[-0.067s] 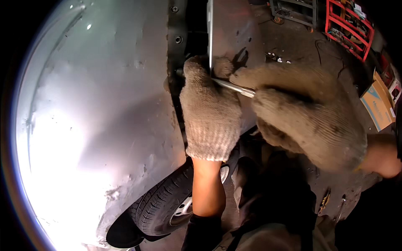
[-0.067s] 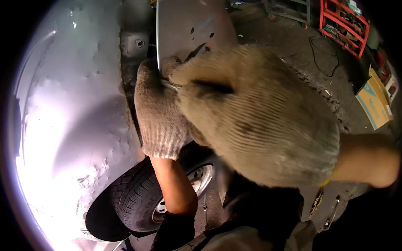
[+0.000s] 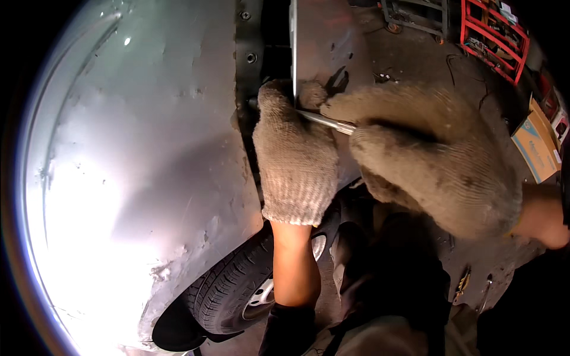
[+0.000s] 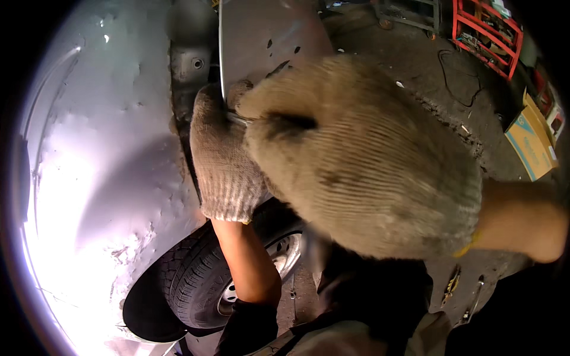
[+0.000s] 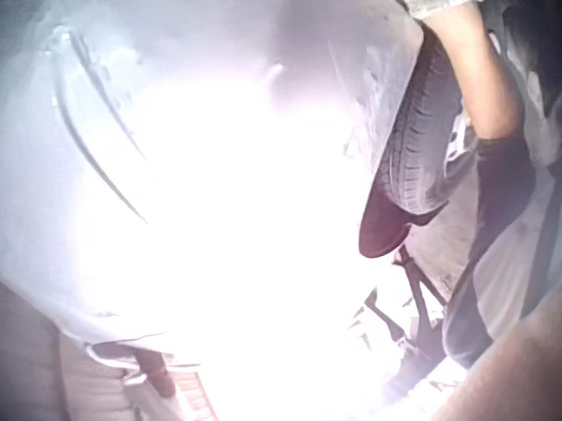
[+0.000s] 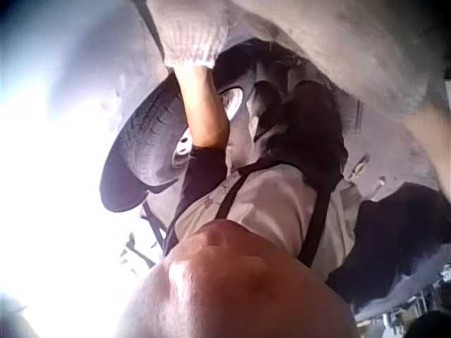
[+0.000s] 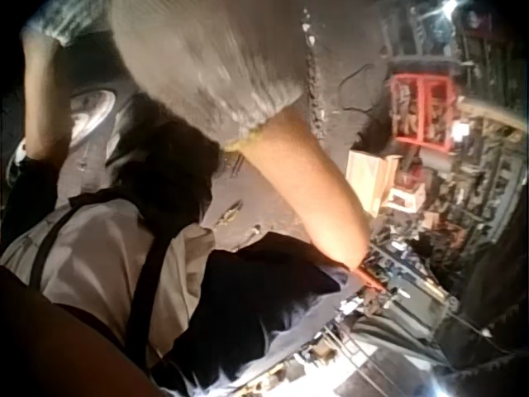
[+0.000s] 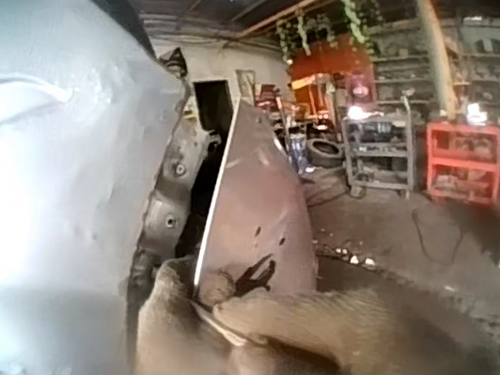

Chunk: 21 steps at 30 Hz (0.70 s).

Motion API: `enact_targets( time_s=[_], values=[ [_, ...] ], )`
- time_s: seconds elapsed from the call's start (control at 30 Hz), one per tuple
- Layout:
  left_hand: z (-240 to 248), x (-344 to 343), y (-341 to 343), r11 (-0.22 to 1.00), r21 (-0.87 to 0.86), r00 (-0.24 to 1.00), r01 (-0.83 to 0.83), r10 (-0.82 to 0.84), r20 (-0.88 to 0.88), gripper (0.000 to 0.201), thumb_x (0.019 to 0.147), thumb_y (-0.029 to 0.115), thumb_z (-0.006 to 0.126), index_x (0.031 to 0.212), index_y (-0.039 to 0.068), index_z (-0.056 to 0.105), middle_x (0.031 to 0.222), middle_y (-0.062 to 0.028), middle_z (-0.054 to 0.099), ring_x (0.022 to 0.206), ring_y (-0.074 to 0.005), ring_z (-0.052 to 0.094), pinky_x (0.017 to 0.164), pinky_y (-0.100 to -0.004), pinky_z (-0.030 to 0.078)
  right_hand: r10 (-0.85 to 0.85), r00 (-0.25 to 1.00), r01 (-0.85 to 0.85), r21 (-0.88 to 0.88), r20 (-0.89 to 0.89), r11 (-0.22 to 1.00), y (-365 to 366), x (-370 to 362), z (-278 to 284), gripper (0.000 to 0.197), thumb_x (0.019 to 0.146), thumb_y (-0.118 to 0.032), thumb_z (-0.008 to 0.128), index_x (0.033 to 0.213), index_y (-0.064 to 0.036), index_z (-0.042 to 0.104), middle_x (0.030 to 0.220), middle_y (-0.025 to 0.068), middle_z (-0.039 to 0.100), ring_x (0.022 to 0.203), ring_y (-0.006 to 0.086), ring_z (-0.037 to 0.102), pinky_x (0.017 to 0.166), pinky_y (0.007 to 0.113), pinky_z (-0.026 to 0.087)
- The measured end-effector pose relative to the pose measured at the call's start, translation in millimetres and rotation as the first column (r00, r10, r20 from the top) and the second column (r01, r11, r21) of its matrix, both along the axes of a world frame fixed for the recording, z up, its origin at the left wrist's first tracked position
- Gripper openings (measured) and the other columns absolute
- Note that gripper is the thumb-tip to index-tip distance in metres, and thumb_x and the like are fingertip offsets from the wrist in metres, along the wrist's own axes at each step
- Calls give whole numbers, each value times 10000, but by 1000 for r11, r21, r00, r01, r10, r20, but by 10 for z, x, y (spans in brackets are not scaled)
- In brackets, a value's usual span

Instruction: The person uses a socket wrench to loosen and remove bolts from the front bumper of a silver car. They then detach a black plastic trim piece from the bumper and reattach it, tightening the bolts to secure it in place.

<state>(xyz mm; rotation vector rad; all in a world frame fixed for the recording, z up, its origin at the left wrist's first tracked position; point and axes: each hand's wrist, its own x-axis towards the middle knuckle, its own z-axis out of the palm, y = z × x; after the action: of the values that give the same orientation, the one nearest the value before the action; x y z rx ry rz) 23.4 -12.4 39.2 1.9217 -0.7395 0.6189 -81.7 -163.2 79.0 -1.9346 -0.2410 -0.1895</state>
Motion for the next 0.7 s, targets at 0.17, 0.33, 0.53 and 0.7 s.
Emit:
enact_targets(
  time_s=[0.17,0.33,0.53,0.7],
  values=[
    [-9,18,46,1000,22,1000,-17,16,13,215,944,96,650,1092,-30,556,897,-215,666,807,-361,666,733,-404,534,218,747,410,-693,628,593,19,54,117,379,928,-121,627,1285,3,656,787,46,614,620,126,557,554,296,449],
    [-40,4,27,1000,-12,1000,1,-1,-7,209,945,91,644,1091,-30,558,900,-214,668,812,-358,667,737,-401,534,403,692,561,-798,599,221,-5,-1,74,391,883,-125,647,1251,3,675,742,41,609,588,150,551,541,311,437],
    [-61,28,-28,999,-34,1000,15,-15,7,202,945,86,638,1090,-30,560,904,-213,669,817,-356,668,742,-398,534,180,769,314,-609,613,728,57,92,-129,326,951,-85,613,1252,29,667,724,57,608,569,153,554,501,306,436],
    [-71,38,-22,1000,-5,999,-5,5,48,196,945,81,633,1089,-30,561,907,-212,671,822,-353,669,746,-395,534,-95,978,88,49,187,995,103,7,-186,300,1026,-115,600,1274,46,648,714,28,583,536,87,501,476,246,413]
  ],
)
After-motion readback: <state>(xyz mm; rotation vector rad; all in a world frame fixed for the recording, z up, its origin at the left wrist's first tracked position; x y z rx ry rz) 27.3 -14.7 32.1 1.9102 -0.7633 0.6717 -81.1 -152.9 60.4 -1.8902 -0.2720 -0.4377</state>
